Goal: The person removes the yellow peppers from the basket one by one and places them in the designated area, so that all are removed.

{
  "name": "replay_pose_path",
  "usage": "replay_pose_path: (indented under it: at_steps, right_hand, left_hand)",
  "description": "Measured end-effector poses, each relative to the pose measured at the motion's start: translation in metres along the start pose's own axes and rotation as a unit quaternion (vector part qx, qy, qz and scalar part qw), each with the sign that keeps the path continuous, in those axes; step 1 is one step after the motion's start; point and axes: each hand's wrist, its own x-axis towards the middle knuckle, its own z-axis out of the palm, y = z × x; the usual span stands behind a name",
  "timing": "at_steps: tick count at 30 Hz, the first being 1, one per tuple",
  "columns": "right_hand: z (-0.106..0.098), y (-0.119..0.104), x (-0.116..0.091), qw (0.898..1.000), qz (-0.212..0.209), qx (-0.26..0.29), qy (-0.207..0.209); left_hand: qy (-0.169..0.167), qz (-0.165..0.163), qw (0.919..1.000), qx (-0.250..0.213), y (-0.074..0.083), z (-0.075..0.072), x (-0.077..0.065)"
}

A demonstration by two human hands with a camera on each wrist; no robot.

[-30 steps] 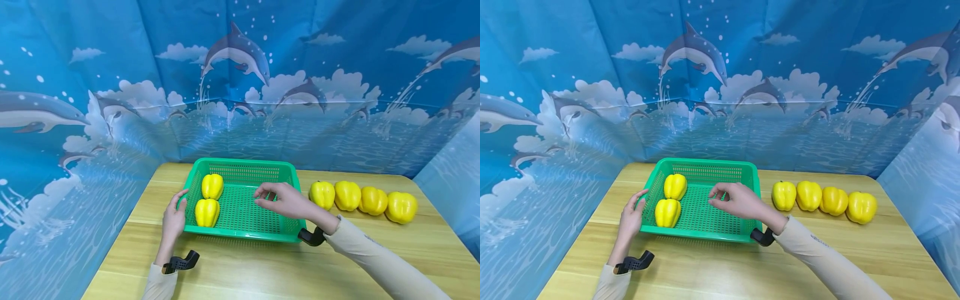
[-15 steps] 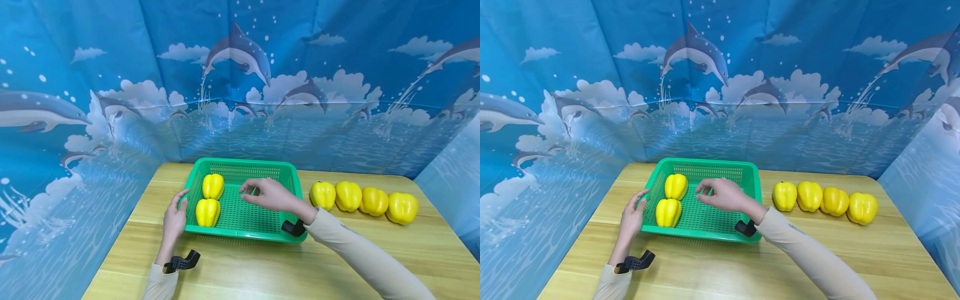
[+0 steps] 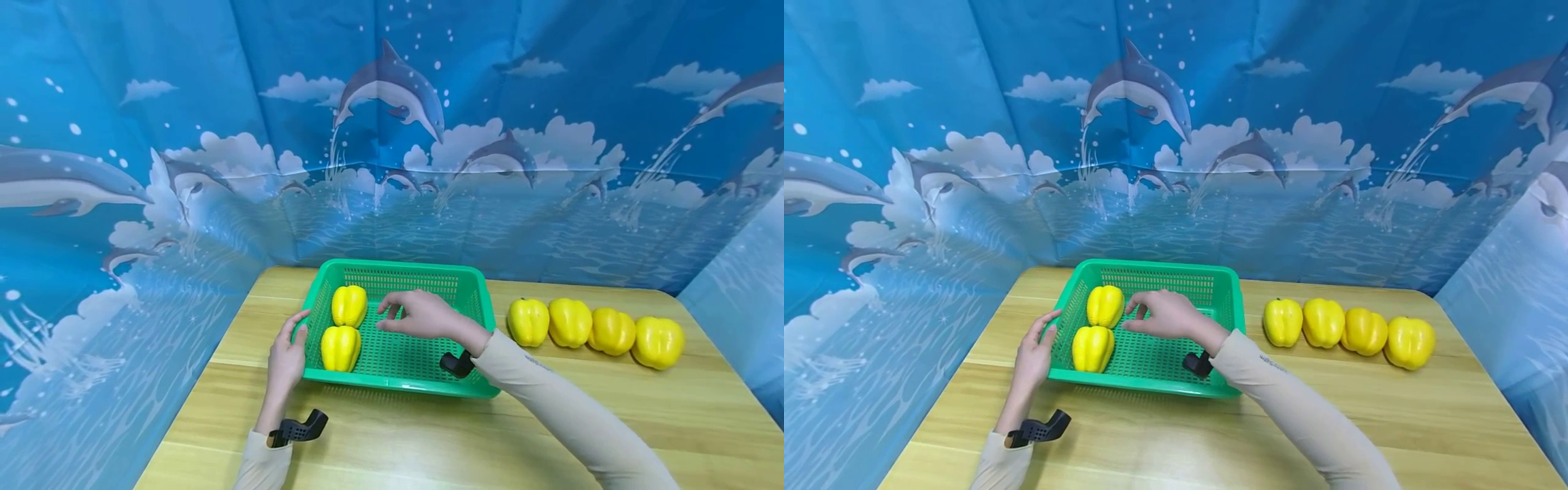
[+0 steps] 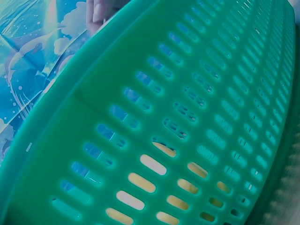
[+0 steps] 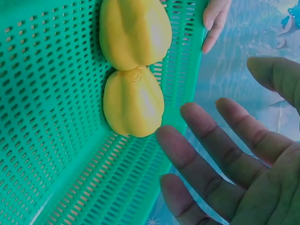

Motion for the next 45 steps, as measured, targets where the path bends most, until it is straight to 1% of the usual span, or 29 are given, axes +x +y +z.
replay_pose_path:
  at_steps: [4, 8, 15, 23, 27, 30, 33, 40, 45]
  right_hand:
    - [0.004, 0.002, 0.009, 0.999, 0.017, -0.011, -0.026]
    - [0.010, 0.001, 0.015, 0.998, 0.034, -0.010, -0.050]
    - [0.024, 0.000, 0.025, 0.996, 0.044, -0.015, -0.078]
    - [0.033, 0.000, 0.037, 0.992, 0.052, -0.021, -0.112]
    - [0.035, 0.001, 0.042, 0.990, 0.060, -0.005, -0.129]
    - [0.036, 0.001, 0.045, 0.987, 0.067, 0.017, -0.144]
    - [0.039, 0.002, 0.047, 0.984, 0.077, 0.020, -0.157]
    - [0.049, 0.004, 0.050, 0.981, 0.094, 0.047, -0.162]
    - [0.054, 0.004, 0.054, 0.979, 0.113, 0.052, -0.162]
  left_hand:
    - [0.001, 0.001, 1.0000, 0.002, 0.000, 0.000, 0.000]
    - [0.002, 0.003, 1.0000, 0.004, 0.000, 0.001, 0.000]
    - [0.004, -0.001, 1.0000, 0.002, 0.001, 0.000, 0.000]
    - [0.009, -0.001, 0.9999, 0.006, 0.000, -0.001, 0.001]
    - [0.006, -0.003, 1.0000, 0.003, 0.000, -0.001, 0.001]
    - [0.004, -0.007, 1.0000, -0.002, -0.001, -0.001, 0.001]
    - [0.005, -0.006, 1.0000, -0.002, 0.000, 0.001, 0.001]
    - [0.009, -0.002, 1.0000, 0.002, -0.001, 0.002, 0.001]
    - [0.011, -0.002, 0.9999, 0.005, -0.001, 0.003, 0.001]
